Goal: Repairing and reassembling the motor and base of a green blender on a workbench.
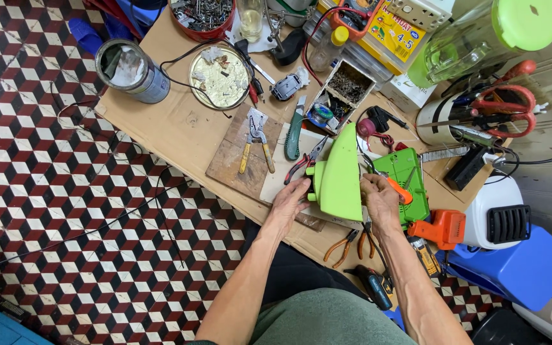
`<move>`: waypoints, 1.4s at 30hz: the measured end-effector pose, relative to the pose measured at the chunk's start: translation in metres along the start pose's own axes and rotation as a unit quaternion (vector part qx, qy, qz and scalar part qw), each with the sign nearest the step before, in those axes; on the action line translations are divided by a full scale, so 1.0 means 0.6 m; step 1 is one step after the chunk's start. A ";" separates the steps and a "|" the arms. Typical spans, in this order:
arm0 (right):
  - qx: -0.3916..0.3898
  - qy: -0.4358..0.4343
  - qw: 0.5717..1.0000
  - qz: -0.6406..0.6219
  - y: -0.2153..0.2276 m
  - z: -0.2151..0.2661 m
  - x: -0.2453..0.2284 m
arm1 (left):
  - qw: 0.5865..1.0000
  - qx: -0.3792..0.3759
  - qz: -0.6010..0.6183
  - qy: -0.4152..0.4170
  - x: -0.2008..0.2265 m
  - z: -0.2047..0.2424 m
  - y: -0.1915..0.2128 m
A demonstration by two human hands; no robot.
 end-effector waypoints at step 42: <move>-0.087 -0.057 0.822 -0.559 0.058 0.062 0.142 | 0.748 0.069 -0.534 -0.388 0.098 0.273 -0.348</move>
Point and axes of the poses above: each hand's wrist, its own z-axis away from the middle knuckle, its own y-axis out of the back of the hand, x = y × z, the point moved 5 cm from there along -z, towards the middle knuckle, and after that the axes turned 13 degrees about y, right-handed, at the moved point
